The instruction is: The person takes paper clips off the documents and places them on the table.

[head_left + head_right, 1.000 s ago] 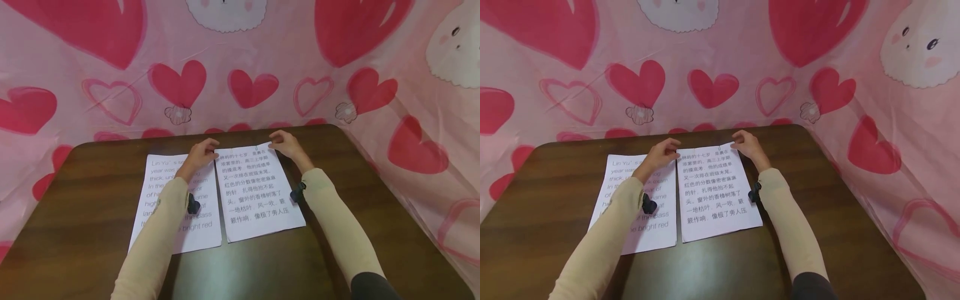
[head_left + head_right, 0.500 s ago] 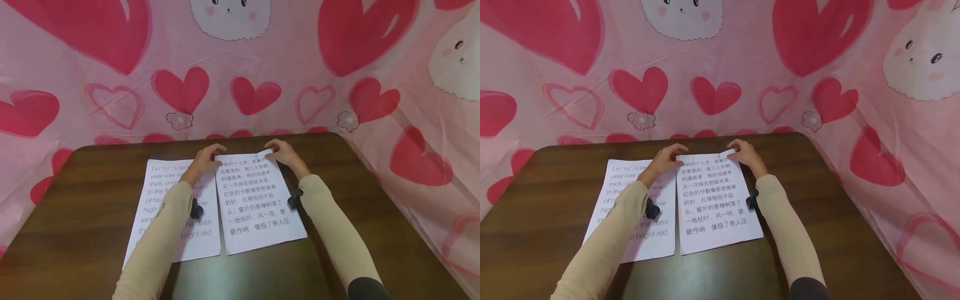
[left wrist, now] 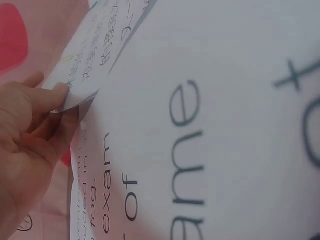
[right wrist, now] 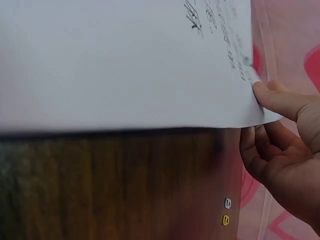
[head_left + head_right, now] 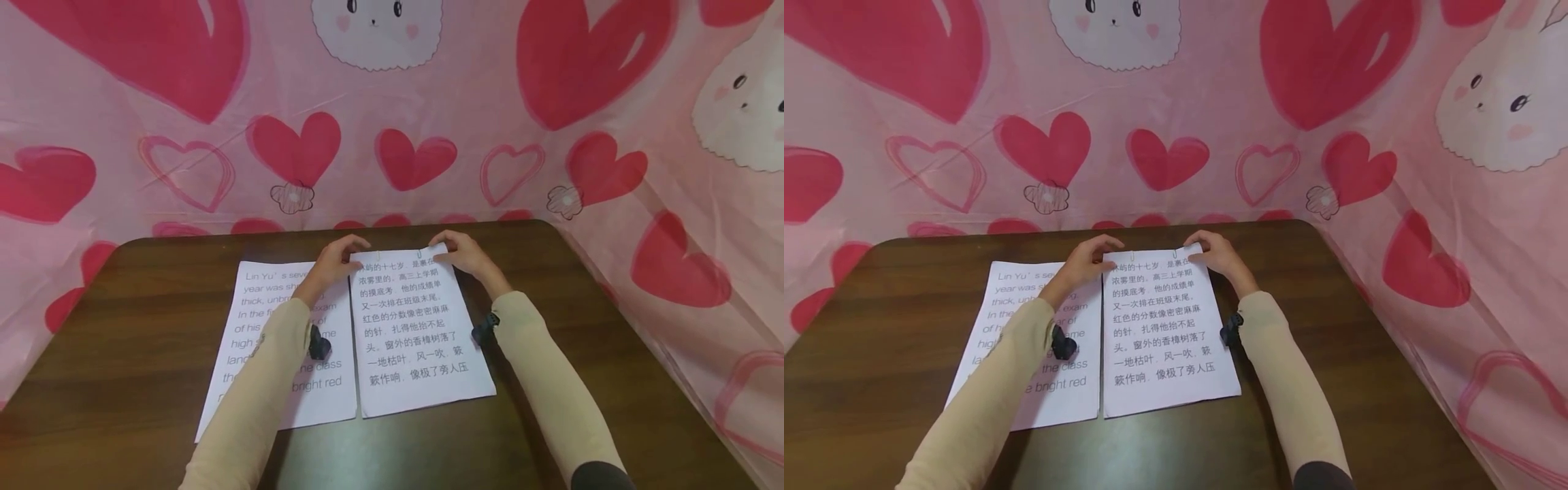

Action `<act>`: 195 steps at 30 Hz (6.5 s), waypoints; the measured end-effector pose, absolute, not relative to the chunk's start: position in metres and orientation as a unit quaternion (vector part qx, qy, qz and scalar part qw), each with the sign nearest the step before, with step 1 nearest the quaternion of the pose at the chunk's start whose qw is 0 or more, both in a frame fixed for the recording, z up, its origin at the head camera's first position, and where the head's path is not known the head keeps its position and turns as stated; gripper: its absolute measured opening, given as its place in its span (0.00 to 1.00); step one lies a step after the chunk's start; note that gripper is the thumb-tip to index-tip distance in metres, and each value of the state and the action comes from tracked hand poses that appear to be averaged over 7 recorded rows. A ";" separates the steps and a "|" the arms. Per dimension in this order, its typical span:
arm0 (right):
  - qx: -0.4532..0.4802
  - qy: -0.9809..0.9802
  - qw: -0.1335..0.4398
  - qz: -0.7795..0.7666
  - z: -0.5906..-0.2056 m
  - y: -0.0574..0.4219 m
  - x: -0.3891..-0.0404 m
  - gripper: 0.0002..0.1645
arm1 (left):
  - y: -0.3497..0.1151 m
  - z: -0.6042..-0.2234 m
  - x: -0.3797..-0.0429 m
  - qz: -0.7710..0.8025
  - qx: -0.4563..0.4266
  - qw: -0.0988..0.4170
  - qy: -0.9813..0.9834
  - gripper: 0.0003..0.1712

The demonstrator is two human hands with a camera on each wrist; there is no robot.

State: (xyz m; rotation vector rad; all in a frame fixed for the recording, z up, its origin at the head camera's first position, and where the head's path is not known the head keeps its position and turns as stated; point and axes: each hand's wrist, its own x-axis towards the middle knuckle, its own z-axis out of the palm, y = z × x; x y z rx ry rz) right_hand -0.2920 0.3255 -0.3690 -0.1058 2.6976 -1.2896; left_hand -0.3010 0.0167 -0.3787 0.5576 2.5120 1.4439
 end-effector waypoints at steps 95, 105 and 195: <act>-0.014 0.797 -0.001 -0.603 -0.377 0.310 -0.273 0.21 | 0.028 -0.387 -0.291 0.580 0.153 0.062 0.798 0.17; 0.010 0.771 -0.038 -0.636 -0.378 0.311 -0.273 0.22 | 0.031 -0.385 -0.288 0.571 0.144 0.067 0.806 0.17; -0.107 0.916 -0.024 -0.385 -0.347 0.281 -0.280 0.24 | 0.038 -0.387 -0.293 0.581 0.147 0.062 0.798 0.17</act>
